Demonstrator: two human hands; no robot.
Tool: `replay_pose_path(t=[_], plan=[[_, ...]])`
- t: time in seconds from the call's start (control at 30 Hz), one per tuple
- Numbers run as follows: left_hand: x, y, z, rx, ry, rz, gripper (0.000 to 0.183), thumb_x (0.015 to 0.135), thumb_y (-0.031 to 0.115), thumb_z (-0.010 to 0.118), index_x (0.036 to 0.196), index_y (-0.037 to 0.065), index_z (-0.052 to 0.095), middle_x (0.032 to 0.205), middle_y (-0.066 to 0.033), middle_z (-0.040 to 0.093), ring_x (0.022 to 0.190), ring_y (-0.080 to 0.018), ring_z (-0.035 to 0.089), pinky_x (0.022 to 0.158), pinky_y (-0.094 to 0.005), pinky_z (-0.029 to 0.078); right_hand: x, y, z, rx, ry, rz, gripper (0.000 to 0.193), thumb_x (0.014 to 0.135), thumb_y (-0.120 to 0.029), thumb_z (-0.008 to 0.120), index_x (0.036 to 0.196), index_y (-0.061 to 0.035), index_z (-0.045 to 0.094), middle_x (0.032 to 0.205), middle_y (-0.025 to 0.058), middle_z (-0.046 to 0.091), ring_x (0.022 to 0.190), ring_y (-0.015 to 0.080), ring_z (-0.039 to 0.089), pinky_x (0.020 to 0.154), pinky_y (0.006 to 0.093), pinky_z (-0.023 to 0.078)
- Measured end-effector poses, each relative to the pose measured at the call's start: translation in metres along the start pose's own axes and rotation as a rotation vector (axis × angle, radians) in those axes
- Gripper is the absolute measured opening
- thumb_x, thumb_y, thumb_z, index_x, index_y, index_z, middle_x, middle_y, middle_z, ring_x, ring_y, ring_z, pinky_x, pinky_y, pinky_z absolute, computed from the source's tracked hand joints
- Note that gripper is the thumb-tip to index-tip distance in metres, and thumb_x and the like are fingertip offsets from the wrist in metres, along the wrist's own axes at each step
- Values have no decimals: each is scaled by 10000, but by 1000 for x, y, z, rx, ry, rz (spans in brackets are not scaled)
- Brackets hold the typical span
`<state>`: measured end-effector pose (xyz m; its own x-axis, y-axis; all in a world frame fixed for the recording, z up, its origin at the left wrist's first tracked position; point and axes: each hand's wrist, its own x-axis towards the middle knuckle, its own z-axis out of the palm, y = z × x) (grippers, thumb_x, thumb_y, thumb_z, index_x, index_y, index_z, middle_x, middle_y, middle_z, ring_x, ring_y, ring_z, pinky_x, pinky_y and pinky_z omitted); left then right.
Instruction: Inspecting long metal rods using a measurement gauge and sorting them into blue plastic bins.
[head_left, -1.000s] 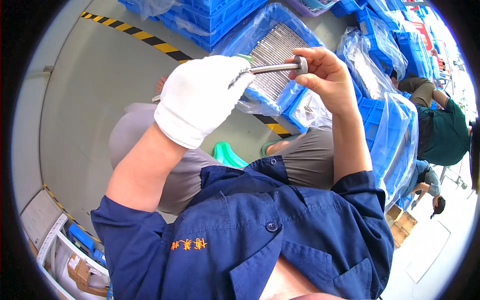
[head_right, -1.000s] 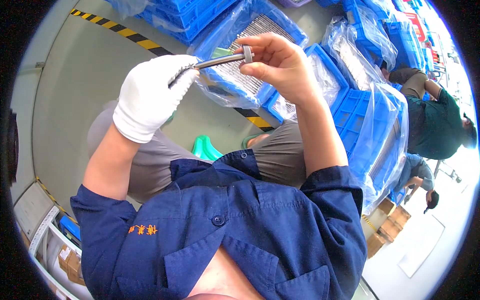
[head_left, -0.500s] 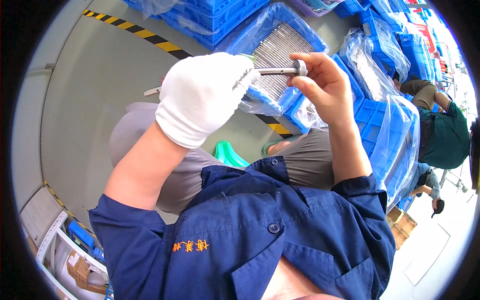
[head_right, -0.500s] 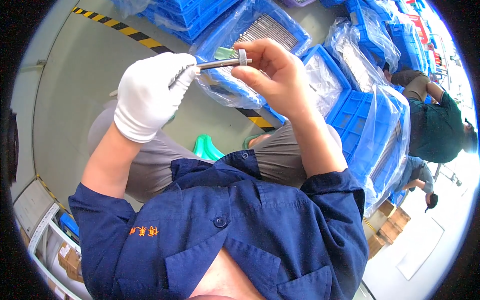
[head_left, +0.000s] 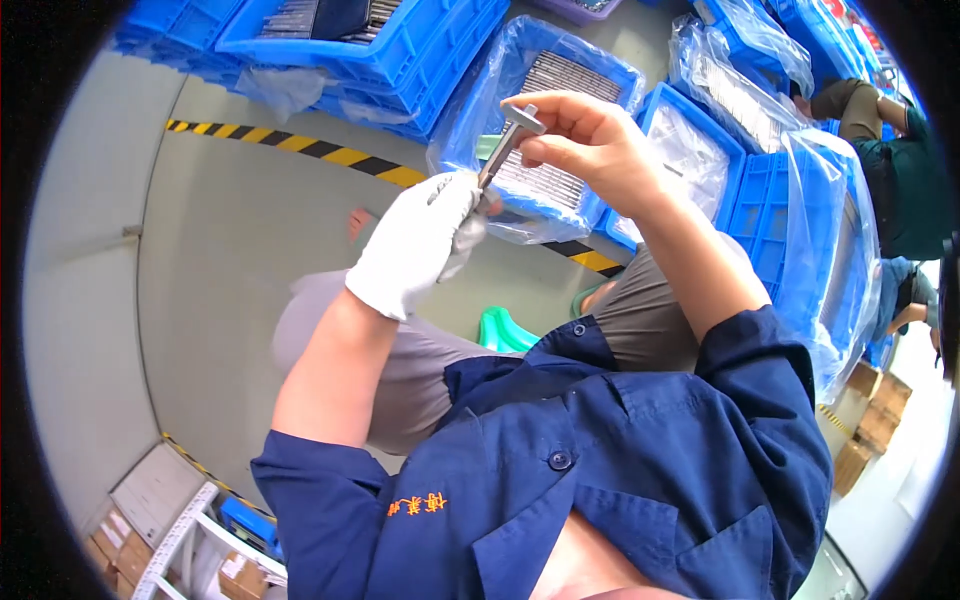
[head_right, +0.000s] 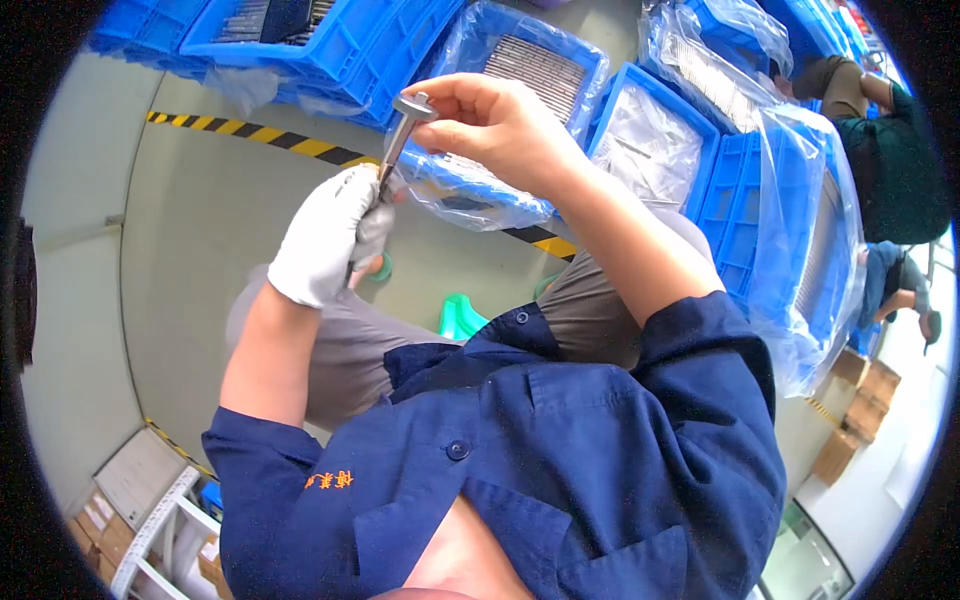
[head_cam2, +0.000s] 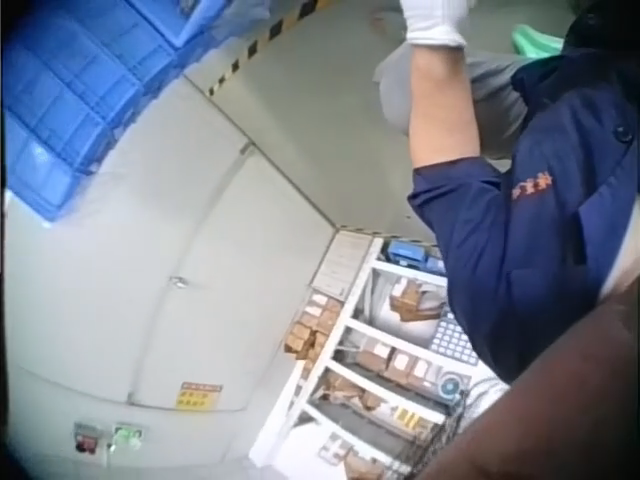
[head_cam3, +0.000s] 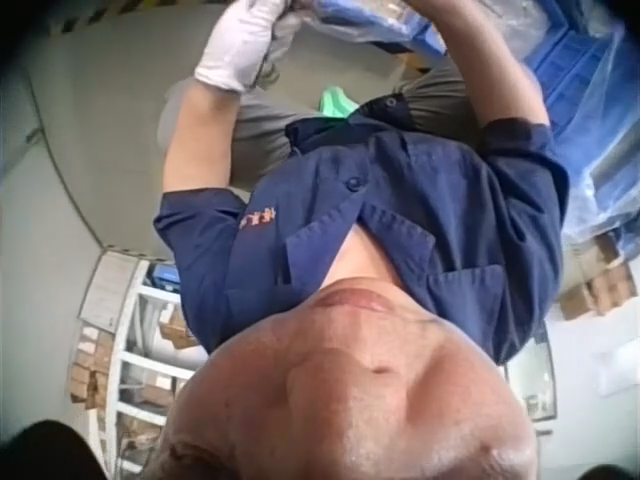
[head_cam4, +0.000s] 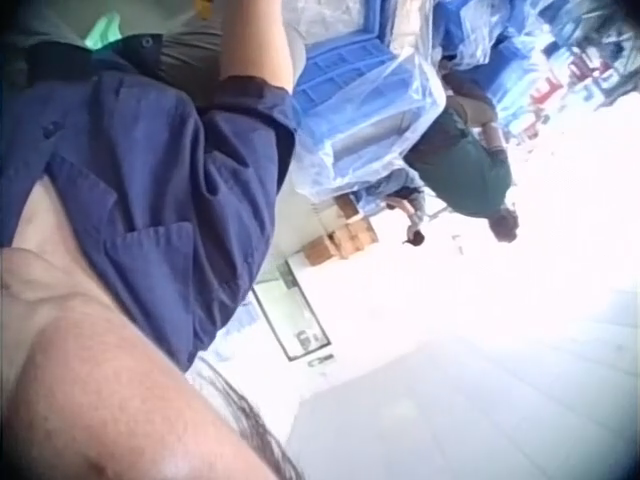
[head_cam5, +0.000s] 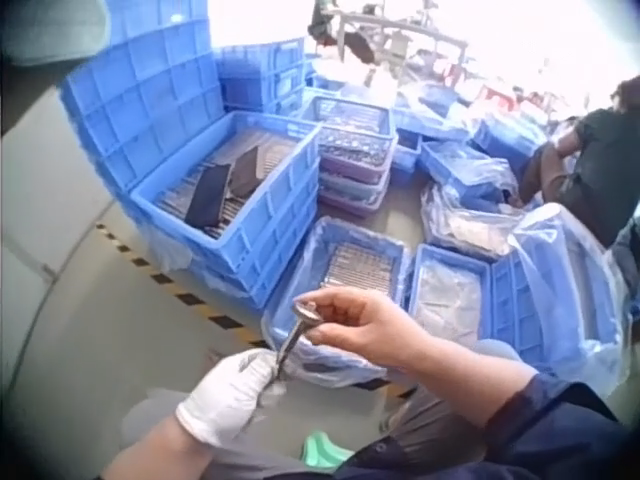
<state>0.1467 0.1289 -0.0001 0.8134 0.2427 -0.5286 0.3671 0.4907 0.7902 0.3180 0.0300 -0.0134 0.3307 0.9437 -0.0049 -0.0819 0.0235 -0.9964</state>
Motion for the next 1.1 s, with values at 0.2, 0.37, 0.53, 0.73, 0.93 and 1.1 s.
replay_pose_path(t=[0.2,0.37,0.53,0.73,0.93,1.1], plan=[[4,-6,2,-312,-124,-168,369,926,334,273,898,24,471,500,49,309,366,-59,237,356,-208,235,-1,8,-1,1,-36,94,309,807,-108,581,1102,-37,522,863,31,568,773,103,550,740,241,462],[3,-6,-1,-335,-178,-220,378,920,333,269,866,29,487,500,37,330,389,-60,242,367,-207,215,-1,11,0,112,-26,38,338,781,-193,632,1056,-17,545,859,29,594,742,78,559,706,215,471],[5,-12,4,329,107,93,207,850,196,469,889,9,547,632,-27,503,513,-102,451,480,-217,359,-1,1,-9,-22,-106,108,377,778,-319,620,988,-12,562,832,42,598,711,97,560,669,241,475],[14,0,-5,1393,482,841,158,763,109,599,893,19,590,723,-120,576,629,-244,575,571,-306,454,-6,1,-1,-183,-62,270,395,799,-354,579,898,27,540,731,73,606,614,106,575,579,238,485],[11,-9,-14,1248,346,847,128,789,104,578,871,6,589,721,-91,582,580,-194,547,551,-270,439,-16,-11,-2,-515,-101,-77,291,704,-159,665,936,-47,528,724,90,609,659,161,597,618,277,473],[8,-18,-30,891,352,432,180,822,194,514,842,31,587,631,-93,548,486,-161,483,490,-274,401,-6,-15,-72,-480,93,-325,281,771,25,560,1033,-72,531,968,86,590,868,145,581,788,238,465]])
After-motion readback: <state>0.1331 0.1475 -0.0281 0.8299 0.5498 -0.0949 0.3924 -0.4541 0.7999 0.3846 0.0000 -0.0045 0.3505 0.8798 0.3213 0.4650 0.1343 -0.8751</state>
